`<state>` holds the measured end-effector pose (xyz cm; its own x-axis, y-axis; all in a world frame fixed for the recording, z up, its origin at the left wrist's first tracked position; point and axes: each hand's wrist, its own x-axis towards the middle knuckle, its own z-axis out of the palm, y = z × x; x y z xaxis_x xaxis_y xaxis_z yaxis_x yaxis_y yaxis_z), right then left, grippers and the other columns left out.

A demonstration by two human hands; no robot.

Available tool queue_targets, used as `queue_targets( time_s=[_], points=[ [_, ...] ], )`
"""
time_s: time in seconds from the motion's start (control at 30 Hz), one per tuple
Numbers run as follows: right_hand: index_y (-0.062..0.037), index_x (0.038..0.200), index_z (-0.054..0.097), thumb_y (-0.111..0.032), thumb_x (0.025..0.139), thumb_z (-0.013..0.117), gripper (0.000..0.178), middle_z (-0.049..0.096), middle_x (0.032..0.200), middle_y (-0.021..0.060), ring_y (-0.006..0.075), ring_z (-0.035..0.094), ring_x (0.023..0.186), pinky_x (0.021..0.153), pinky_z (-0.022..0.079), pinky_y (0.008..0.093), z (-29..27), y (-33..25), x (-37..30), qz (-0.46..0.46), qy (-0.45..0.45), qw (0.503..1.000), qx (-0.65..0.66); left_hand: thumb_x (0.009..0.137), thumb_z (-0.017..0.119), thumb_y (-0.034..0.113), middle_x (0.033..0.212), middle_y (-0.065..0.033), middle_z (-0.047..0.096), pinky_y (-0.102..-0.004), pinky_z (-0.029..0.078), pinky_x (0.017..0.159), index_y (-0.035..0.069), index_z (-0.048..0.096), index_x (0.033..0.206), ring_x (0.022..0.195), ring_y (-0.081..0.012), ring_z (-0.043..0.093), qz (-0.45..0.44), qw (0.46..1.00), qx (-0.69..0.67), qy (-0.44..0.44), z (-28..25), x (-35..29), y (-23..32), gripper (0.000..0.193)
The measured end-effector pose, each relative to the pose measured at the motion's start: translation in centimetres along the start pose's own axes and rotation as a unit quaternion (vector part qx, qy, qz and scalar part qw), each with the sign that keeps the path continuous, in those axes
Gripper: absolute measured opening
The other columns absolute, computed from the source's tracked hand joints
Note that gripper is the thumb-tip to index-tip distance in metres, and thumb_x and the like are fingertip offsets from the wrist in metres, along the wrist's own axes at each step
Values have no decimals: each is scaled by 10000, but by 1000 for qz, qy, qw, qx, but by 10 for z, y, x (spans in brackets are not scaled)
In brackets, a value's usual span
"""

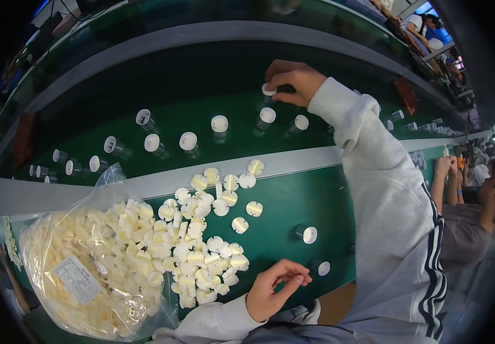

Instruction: The person inserts small white plastic components into silver metal cups by hand on an assembly line.

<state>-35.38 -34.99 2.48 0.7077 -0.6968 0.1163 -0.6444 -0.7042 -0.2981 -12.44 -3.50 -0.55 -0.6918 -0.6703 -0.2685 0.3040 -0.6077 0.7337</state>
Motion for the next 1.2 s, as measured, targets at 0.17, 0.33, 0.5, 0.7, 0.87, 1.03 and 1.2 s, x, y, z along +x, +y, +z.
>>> queue_targets(
  time_s=[0.17, 0.33, 0.5, 0.7, 0.87, 1.03, 1.2],
  points=[
    [-35, 901, 658, -49, 771, 743, 155, 622, 1034, 101, 315, 630, 969, 870, 522, 379, 1, 5, 3, -17, 4, 1000, -13, 969, 532, 25, 1035, -113, 660, -286, 484, 851, -4, 545, 1119, 970, -162, 638, 0, 1000, 5, -6, 0, 0, 0, 154],
    [-45, 942, 644, -42, 748, 761, 227, 651, 979, 95, 312, 646, 914, 826, 528, 362, -15, -25, -6, -3, 29, 999, 43, 977, 506, 21, 1032, -135, 652, -298, 499, 828, -9, 539, 1122, 932, -184, 645, 26, 999, 6, 39, 3, -7, 1, 151],
    [-22, 937, 635, 6, 711, 770, 265, 660, 992, 142, 298, 659, 870, 720, 531, 351, -65, -177, -58, -29, 80, 995, 56, 1027, 456, 207, 1205, -186, 557, -369, 503, 870, -15, 409, 1313, 1009, -235, 608, 189, 965, -160, 90, 5, -6, 18, 365],
    [8, 956, 657, -50, 664, 820, 339, 659, 1012, 183, 302, 667, 867, 712, 542, 343, -49, -282, -106, 1, 79, 989, 128, 1000, 525, 322, 1272, -147, 518, -358, 488, 901, 23, 362, 1390, 1132, -216, 555, 184, 944, -273, 14, 4, -24, 41, 518],
    [34, 932, 663, 28, 640, 809, 326, 656, 978, 198, 289, 670, 849, 709, 539, 331, -42, -315, -122, 80, 155, 976, 130, 957, 602, 319, 1211, -105, 547, -368, 453, 951, 22, 390, 1326, 1097, -215, 556, 210, 954, -208, 50, 12, -37, 36, 518],
    [44, 907, 667, 123, 639, 753, 292, 656, 946, 200, 253, 662, 816, 673, 528, 311, -26, -345, -137, 165, 260, 936, 170, 942, 635, 287, 1194, -140, 565, -348, 449, 912, 40, 411, 1296, 1052, -202, 562, 286, 951, -81, 84, 21, -45, 26, 486],
    [46, 889, 670, 169, 649, 694, 271, 619, 835, 158, 199, 620, 719, 618, 495, 270, -34, -348, -145, 188, 259, 921, 221, 943, 633, 274, 1189, -171, 580, -359, 476, 879, 28, 424, 1288, 1018, -226, 588, 298, 949, -77, 64, 22, -45, 18, 472]
  ],
)
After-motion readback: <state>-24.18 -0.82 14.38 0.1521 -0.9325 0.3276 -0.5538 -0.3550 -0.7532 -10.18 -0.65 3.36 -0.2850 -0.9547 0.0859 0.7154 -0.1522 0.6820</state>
